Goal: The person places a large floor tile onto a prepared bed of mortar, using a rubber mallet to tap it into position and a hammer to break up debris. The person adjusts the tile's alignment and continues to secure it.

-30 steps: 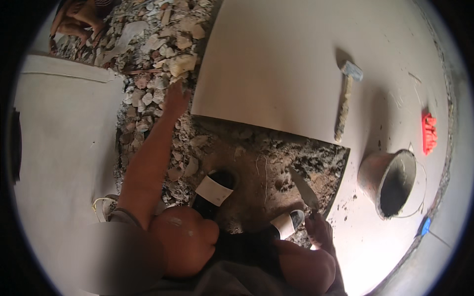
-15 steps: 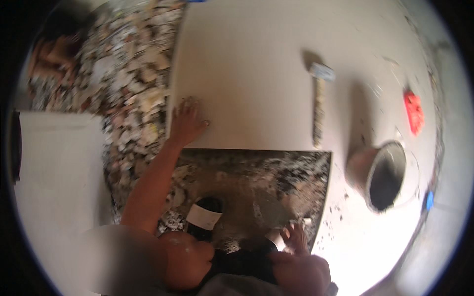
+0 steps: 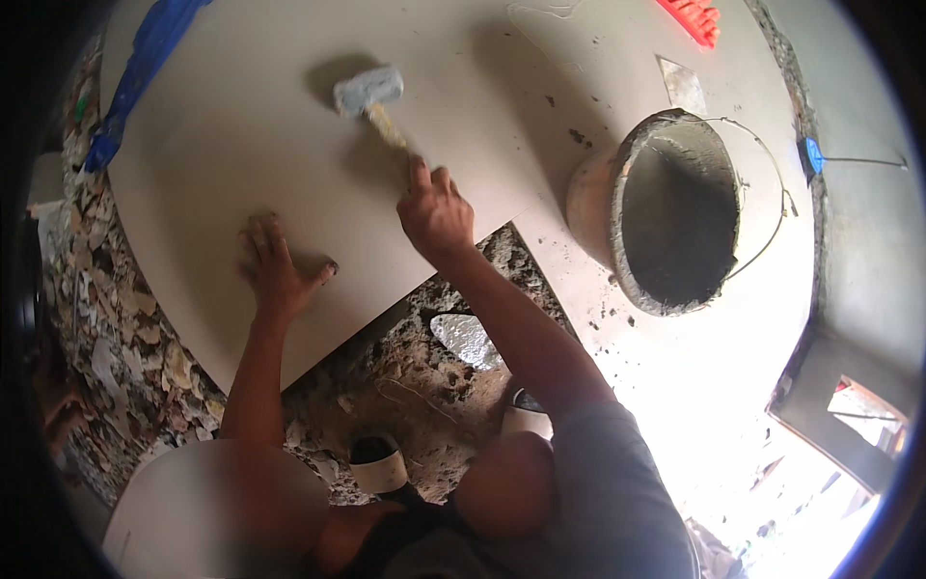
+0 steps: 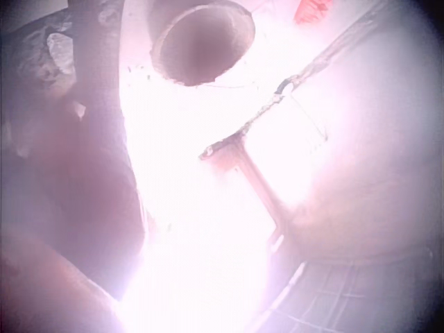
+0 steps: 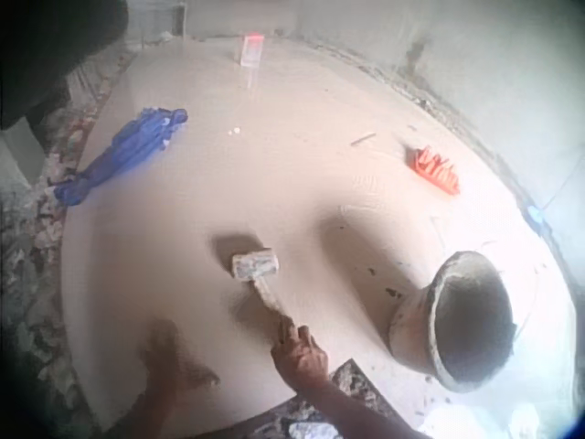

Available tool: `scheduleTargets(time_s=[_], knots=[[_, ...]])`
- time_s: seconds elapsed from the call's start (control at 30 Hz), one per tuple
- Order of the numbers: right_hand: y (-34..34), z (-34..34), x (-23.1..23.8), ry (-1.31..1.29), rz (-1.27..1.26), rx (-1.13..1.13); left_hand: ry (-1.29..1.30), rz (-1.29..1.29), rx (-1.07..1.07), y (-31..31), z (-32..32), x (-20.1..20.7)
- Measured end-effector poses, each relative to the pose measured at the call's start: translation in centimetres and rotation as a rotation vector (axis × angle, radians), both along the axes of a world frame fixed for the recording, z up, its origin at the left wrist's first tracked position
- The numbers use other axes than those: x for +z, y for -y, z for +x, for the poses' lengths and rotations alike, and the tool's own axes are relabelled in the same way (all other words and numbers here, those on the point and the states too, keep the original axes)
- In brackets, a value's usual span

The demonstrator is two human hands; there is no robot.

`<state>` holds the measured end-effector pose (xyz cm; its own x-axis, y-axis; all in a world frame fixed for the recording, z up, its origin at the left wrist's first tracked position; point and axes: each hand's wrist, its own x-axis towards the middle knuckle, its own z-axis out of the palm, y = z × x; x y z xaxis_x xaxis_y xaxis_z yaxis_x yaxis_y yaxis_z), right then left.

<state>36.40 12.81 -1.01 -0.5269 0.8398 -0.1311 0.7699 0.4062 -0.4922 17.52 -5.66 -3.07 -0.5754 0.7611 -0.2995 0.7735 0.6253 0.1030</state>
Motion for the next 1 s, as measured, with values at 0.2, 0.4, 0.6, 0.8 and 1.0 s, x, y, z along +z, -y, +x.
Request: scheduleTargets(time_s=[0.2, 0.4, 0.6, 0.8, 1.0], knots=[[4.0, 8.7, 4.8, -0.077, -0.408, 0.075, 0.018, 0.0, 0.065, -2.3, -0.3, -0.8], [5.3, 10.3, 5.7, -0.069, -0.353, 0.242, -0.102, 0.131, 0.002, -1.4, -0.4, -2.1], [5.0, 10.1, 4.4, -0.196, -0.305, 0.149, 0.005, 0.067, 0.055, -1.3, -0.4, -2.1], [3.8, 9.1, 5.6, -0.099, -0.402, 0.102, 0.004, 0.11, 0.052, -1.8, -0.1, -1.2], [2.6, 8.5, 5.3, -0.044, -0.446, 0.061, 0.001, 0.087, 0.053, -2.0, -0.1, -0.9]])
